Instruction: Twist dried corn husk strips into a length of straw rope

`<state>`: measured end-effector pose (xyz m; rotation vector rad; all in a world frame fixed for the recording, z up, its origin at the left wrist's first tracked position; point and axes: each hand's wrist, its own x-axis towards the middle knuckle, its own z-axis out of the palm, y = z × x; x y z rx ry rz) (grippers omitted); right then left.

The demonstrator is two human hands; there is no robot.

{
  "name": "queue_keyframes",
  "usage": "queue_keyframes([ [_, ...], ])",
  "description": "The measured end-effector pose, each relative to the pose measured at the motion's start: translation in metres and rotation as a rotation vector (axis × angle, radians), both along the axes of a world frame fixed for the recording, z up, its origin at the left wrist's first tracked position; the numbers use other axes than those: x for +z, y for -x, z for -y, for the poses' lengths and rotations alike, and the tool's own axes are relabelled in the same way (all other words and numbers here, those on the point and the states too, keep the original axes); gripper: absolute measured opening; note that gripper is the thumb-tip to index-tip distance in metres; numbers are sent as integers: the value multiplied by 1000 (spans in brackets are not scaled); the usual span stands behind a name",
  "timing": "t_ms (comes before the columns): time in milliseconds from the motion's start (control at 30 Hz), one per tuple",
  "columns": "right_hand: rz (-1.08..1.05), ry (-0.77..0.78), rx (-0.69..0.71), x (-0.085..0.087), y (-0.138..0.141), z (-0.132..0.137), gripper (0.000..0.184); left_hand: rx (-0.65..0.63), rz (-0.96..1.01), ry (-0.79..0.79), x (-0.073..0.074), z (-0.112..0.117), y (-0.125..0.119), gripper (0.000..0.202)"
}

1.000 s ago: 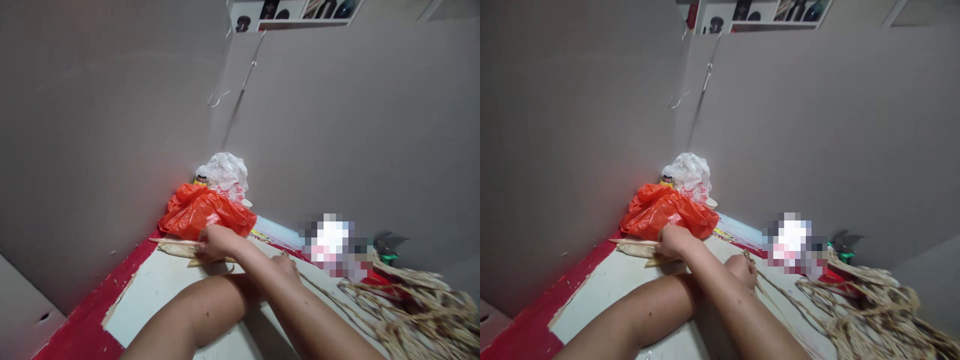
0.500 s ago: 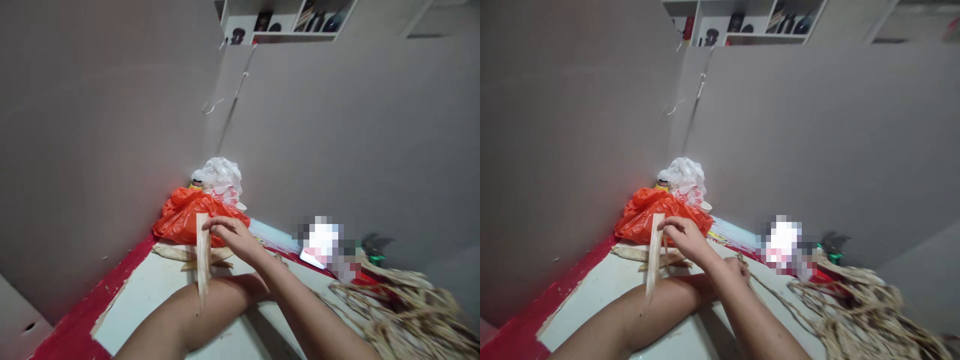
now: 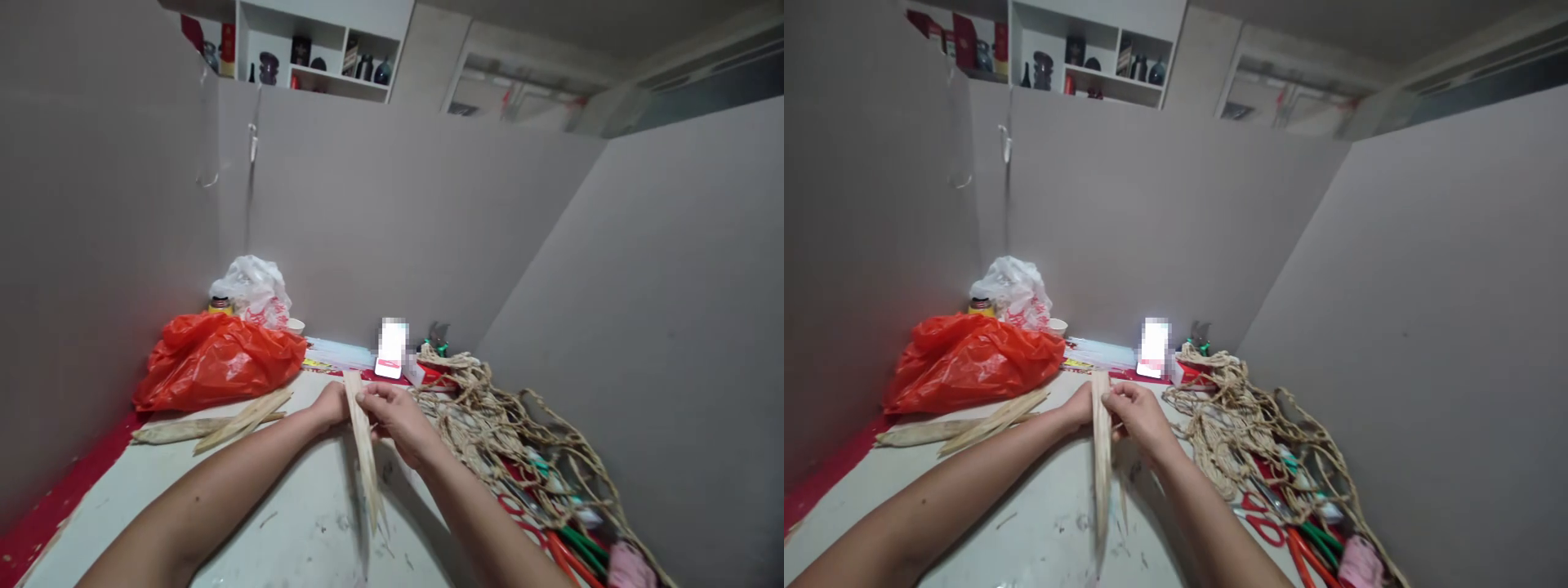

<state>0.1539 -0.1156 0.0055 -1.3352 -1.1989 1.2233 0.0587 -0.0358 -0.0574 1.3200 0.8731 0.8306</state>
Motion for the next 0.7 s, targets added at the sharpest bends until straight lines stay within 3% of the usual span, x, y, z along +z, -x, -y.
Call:
queue_keyframes([
  [133, 138, 86, 46, -25, -27, -1, 21, 39, -124, 53, -5, -9, 5, 14],
  [300, 251, 155, 70, -49, -30, -6, 15, 73, -174, 143, 2, -9, 6, 8],
  [467, 266, 111, 50, -59, -25, -5, 12, 83, -186, 164, 4, -5, 5, 8],
  [600, 191, 18, 45, -63, -23, -4, 11, 135, -201, 70, 0, -2, 3, 7],
  [700, 201, 58, 61, -63, -21, -7, 11, 170, -194, -29, -2, 0, 1, 9],
])
